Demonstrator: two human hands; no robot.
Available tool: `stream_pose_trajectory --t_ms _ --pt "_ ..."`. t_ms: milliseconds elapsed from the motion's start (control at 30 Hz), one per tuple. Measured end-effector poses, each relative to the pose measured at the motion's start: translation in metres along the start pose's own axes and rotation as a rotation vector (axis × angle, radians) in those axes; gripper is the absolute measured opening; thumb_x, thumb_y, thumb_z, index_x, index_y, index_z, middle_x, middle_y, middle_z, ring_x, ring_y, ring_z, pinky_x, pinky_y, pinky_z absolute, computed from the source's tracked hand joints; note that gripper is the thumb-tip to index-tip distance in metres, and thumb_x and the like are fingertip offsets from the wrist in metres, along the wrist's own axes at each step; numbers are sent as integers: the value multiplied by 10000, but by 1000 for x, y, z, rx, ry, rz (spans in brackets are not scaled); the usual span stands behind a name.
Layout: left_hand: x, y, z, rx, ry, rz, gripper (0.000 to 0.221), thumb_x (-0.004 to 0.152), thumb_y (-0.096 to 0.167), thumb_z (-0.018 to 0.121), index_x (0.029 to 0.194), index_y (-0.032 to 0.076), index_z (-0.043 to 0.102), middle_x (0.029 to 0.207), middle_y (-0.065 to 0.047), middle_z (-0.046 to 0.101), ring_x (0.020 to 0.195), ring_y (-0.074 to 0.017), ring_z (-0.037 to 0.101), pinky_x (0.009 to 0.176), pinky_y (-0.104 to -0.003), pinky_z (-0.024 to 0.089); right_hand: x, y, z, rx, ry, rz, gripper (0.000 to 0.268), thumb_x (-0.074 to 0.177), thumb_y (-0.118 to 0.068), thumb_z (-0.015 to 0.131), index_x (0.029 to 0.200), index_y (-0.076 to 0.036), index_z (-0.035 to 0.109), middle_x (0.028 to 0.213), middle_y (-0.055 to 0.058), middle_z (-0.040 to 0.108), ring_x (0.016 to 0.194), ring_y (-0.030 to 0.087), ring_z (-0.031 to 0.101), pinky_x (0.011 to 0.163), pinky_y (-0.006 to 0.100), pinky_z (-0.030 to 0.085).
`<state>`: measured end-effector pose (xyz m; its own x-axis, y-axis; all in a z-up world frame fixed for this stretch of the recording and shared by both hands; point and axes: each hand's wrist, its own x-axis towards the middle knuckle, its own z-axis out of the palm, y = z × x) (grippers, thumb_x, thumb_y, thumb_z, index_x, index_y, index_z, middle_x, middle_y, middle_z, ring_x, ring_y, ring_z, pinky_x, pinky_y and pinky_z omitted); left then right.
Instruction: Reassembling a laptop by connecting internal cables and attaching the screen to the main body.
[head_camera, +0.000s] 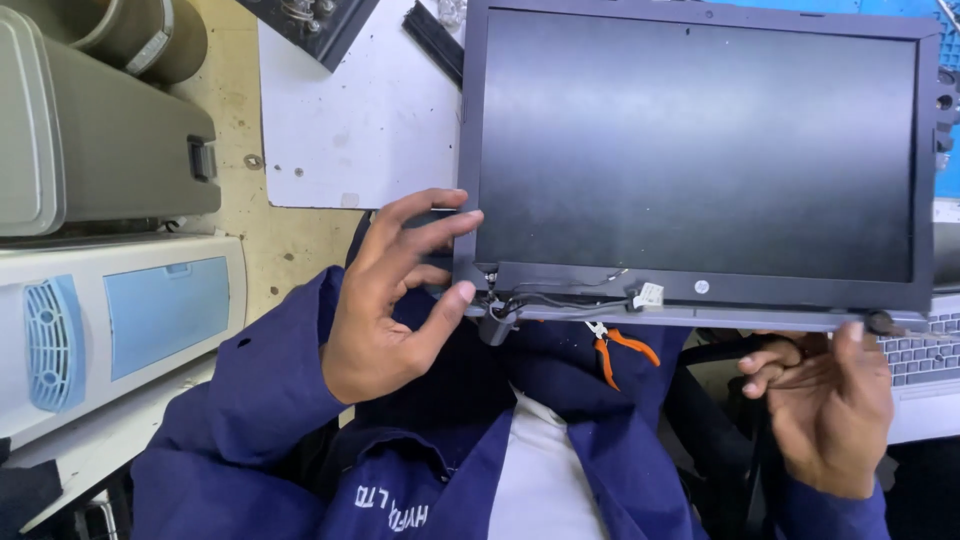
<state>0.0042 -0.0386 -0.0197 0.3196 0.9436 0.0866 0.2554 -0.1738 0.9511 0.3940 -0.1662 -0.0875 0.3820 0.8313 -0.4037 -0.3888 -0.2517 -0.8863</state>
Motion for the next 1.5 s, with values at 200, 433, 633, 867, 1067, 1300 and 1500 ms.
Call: stream_pose_trajectory --t_ms 200,433,633,867,1067,1300,1500 --pt "24 -9 -9 -537 -53 -183 901 930 40 730 1625 182 174 1607 -253 414 1120 -250 668 1062 -407 614 11 -23 12 -14 74 30 359 1115 -354 543 785 -215 578 850 270 668 789 386 706 601 348 531" --pt "44 9 -15 -539 -188 -112 805 981 61 683 1623 136 203 1598 -212 506 1203 -217 678 1118 -364 613 13 -41 32 182 180 -48 126 947 -201 659 933 -129 762 945 21 774 827 172 749 699 260 626" --pt "78 -4 -13 -373 -278 26 724 1055 -12 626 1632 198 242 1624 -163 569 1083 -136 644 1026 -269 580 22 -34 25 237 289 -24 167 917 -85 633 794 -157 720 880 -35 755 847 134 741 752 214 617" --pt "88 -38 1 -355 -255 -14 716 1002 -111 530 1604 215 321 1708 -36 367 1448 -227 512 1029 -266 503 29 -20 22 150 180 -17 265 1062 -13 622 871 -180 699 885 -11 708 913 152 752 864 295 679" --pt "89 -41 0 -404 -251 -66 643 1041 54 587 1593 194 289 1598 -128 511 1118 -163 623 1113 -339 560 36 -23 23 229 237 80 187 1006 -58 625 876 -125 742 936 -15 773 891 169 776 846 269 664" --pt "82 -34 -9 -241 -265 9 568 899 72 465 1466 46 444 1399 -128 610 969 -180 616 864 -312 538 33 -32 12 337 202 63 171 928 -122 602 847 -171 744 1184 -54 785 839 119 694 671 169 529" --pt "59 -52 22 575 -117 429 537 916 337 852 1246 24 566 1336 -211 510 947 -334 536 793 -459 480 40 -32 9 386 204 100 184 888 -93 598 732 -158 671 992 -36 755 788 117 619 627 159 494"
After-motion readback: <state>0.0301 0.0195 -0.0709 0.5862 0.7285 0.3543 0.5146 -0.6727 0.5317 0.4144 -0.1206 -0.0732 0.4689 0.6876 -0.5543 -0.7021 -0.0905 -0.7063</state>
